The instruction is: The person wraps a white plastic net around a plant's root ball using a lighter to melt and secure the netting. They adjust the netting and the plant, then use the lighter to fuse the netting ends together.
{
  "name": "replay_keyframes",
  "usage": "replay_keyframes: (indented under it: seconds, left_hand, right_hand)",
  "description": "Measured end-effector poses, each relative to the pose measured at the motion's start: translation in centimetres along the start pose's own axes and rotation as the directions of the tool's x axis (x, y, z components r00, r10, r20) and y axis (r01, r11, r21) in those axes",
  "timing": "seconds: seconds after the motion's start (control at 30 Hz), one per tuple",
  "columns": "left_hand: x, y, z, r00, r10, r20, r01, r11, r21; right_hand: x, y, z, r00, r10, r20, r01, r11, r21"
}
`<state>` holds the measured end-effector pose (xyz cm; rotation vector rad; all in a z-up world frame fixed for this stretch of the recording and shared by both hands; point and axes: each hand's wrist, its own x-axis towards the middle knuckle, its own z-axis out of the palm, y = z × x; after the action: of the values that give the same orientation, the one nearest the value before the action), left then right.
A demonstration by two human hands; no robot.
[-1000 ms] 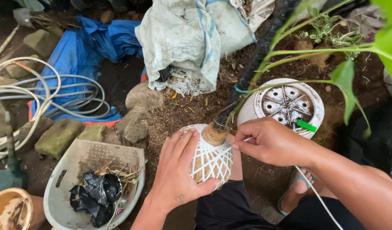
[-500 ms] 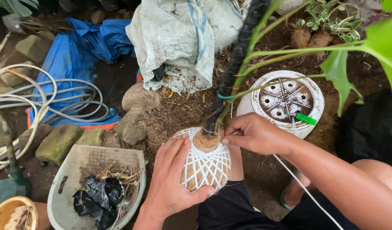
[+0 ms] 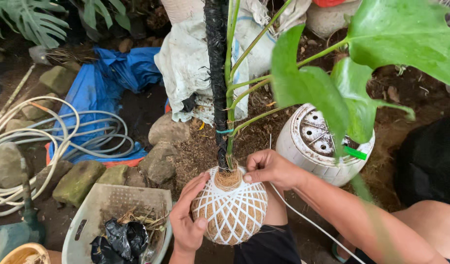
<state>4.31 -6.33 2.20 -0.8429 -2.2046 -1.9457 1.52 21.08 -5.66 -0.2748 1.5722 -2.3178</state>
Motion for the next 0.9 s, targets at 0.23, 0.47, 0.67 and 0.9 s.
replay_keyframes:
  seconds: [0.23,0.47,0.67,0.9]
  left_hand:
    - [1.3,0.9,1.5,0.988,0.118,0.103,-0.128,0.988,0.088]
    - [1.2,2.6,1.9,0.951,-0.102,0.292,-0.010,0.934,0.358]
    - [1.4,2.4,0.4,0.920,-0.221,0.323,0.080,0.915,0.395]
    - [1.1,1.6,0.4,0.901,-0.241,0.360,0.092,0.918,0.385]
  right_hand:
    - [-3.1,-3.8,-0.9,0.998,0.030,-0.047,-0.033,0.997,-0.070]
    - [-3.8,-3.3,0.8,0.994,0.080,-0.077,-0.108,0.857,-0.504]
    - [-3.5,-2.7,1.3,0.998,-0.003,-0.058,-0.033,0.787,-0.617]
    - [-5.5,-2.7,0.1,0.988,-0.048,-0.146,-0.039,0.843,-0.537]
